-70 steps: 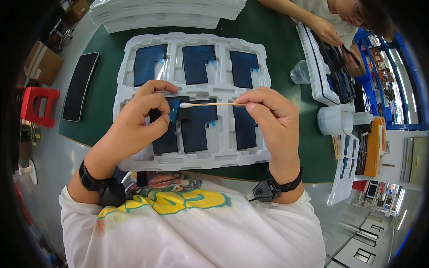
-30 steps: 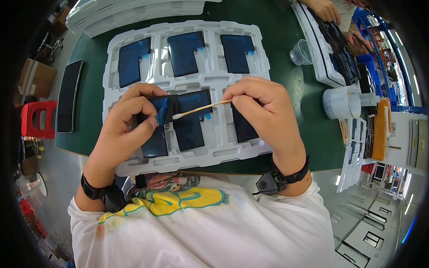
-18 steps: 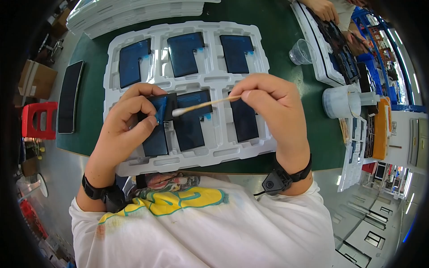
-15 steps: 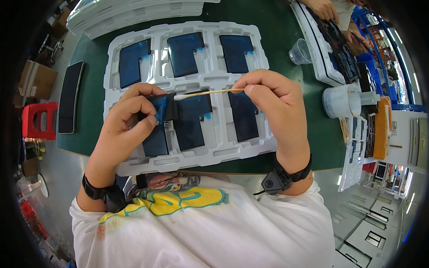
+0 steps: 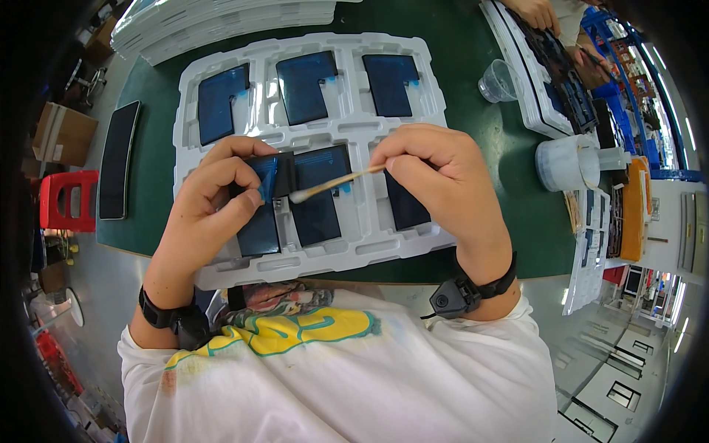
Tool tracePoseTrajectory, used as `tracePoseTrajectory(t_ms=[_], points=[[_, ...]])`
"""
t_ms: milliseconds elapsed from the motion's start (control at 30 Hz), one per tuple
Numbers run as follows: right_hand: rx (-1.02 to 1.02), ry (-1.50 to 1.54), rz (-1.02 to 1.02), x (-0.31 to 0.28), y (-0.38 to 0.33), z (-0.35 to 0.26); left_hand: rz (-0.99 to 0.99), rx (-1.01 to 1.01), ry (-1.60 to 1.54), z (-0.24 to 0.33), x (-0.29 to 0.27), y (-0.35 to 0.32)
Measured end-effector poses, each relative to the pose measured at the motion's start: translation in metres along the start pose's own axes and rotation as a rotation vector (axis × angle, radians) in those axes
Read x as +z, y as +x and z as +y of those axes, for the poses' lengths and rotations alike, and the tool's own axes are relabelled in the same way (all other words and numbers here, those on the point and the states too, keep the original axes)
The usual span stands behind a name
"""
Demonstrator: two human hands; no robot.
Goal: Cleaning the surfaces of electronic components in a tray using a cotton swab and then moving the trays.
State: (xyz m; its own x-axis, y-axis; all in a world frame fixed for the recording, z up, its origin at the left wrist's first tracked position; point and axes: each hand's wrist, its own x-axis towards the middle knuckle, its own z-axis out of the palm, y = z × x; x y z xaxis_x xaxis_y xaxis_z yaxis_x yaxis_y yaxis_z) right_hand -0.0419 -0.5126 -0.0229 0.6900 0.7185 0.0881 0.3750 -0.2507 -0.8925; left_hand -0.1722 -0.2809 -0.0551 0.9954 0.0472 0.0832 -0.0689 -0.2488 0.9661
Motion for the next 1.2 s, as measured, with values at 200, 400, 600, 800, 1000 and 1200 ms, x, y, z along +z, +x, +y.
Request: tracePoseTrajectory(t_ms=[200, 400, 600, 800, 1000, 1200], points=[[0.066, 0.182, 0.07, -0.002, -0.001, -0.002, -0.014, -0.079, -0.062, 0.002, -0.001, 0.0], [0.057, 0.228, 0.154, -0.002, -0.002, 0.003, 0.049, -0.021, -0.05, -0.002, 0.002, 0.001], [0.031, 0.223, 0.154, 0.0, -0.002, 0.002, -0.007, -0.113, -0.091, 0.003, -0.001, 0.001], [0.035, 0.223, 0.157, -0.001, -0.002, 0.003, -0.002, -0.124, -0.101, 0.001, -0.002, 0.001], [0.025, 0.243, 0.191, 0.0, -0.001, 0.005, -0.001, -0.119, -0.103, 0.0, -0.002, 0.002], [0.025, 0.273, 0.184, 0.002, 0.0, 0.004, 0.007, -0.129, -0.102, 0.002, -0.002, 0.0]])
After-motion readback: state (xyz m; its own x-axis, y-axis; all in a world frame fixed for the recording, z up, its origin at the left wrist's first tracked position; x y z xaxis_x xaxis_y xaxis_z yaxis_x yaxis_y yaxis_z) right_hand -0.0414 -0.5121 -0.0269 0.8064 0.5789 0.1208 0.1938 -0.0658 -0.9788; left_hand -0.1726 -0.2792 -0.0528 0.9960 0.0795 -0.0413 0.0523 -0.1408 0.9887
